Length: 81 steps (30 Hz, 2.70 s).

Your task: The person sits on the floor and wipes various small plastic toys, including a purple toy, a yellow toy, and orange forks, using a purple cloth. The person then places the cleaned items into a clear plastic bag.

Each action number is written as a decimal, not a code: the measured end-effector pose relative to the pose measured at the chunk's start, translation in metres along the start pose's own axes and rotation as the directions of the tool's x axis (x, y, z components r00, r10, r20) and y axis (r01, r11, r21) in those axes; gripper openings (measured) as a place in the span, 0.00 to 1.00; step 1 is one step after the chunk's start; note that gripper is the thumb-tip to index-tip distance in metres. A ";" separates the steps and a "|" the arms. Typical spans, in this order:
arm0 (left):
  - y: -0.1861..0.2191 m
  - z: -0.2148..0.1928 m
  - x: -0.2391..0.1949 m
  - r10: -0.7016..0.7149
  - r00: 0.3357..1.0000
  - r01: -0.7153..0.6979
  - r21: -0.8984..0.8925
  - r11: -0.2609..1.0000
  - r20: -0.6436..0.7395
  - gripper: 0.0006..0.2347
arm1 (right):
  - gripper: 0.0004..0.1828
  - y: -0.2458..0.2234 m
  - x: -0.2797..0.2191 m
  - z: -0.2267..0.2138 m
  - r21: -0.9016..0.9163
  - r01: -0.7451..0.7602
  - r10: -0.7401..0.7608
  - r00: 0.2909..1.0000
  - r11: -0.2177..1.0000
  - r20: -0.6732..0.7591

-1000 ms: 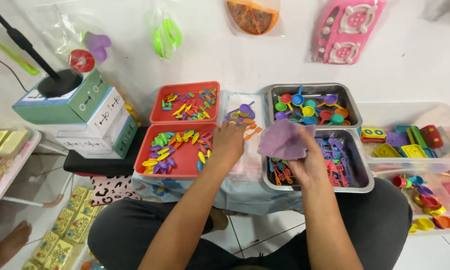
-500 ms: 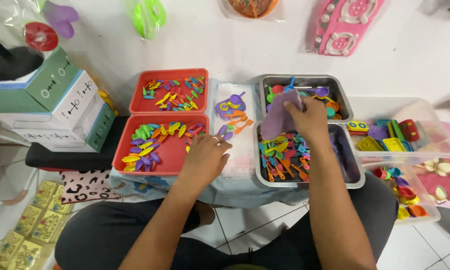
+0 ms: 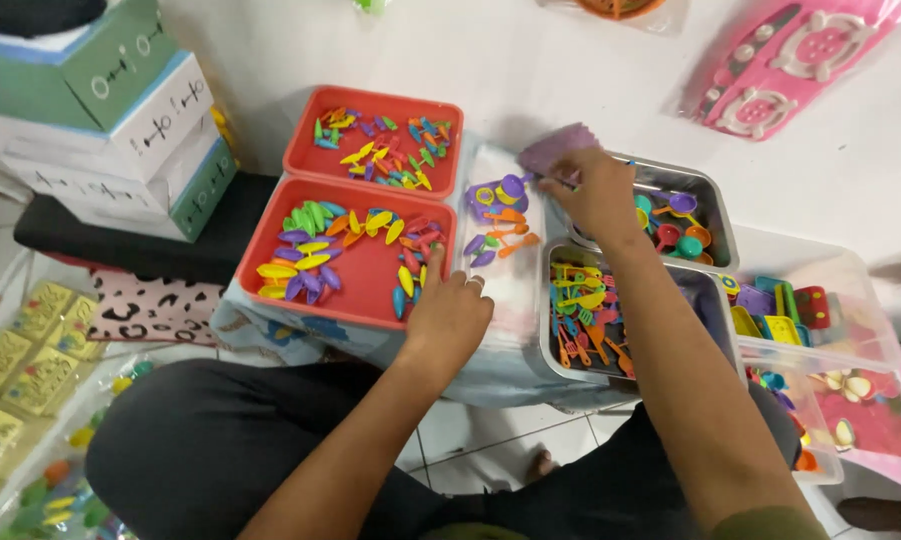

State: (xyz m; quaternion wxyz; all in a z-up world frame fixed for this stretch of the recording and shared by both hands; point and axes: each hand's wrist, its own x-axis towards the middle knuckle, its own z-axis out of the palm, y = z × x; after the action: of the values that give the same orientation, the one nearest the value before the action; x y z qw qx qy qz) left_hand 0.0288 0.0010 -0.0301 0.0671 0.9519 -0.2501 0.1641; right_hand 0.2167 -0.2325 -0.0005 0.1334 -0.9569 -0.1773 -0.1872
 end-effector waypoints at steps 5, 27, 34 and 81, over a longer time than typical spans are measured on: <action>0.001 0.014 -0.005 -0.036 0.999 0.036 -0.014 0.999 -0.004 0.07 | 0.13 -0.069 -0.040 -0.013 -0.108 0.138 -0.088 0.923 0.985 0.375; -0.005 0.015 -0.002 -0.034 0.964 0.026 -0.035 0.999 -0.263 0.05 | 0.07 -0.104 -0.045 -0.009 -0.020 0.278 -0.250 0.891 0.960 0.378; -0.021 -0.007 0.000 -0.169 0.959 0.138 -0.145 0.980 -0.228 0.09 | 0.06 -0.101 -0.068 -0.002 -0.156 0.261 -0.151 0.851 0.953 0.503; -0.040 -0.116 -0.018 -0.166 0.937 -0.282 -0.945 0.163 -0.309 0.06 | 0.65 -0.111 -0.066 -0.081 0.894 -0.127 -0.547 0.752 0.430 0.369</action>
State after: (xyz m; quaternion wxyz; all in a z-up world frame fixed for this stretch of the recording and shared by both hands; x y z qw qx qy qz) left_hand 0.0015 0.0683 0.0702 0.7013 0.6253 -0.3175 0.1282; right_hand 0.0912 -0.1774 0.0658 0.5154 -0.7150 -0.4073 0.2393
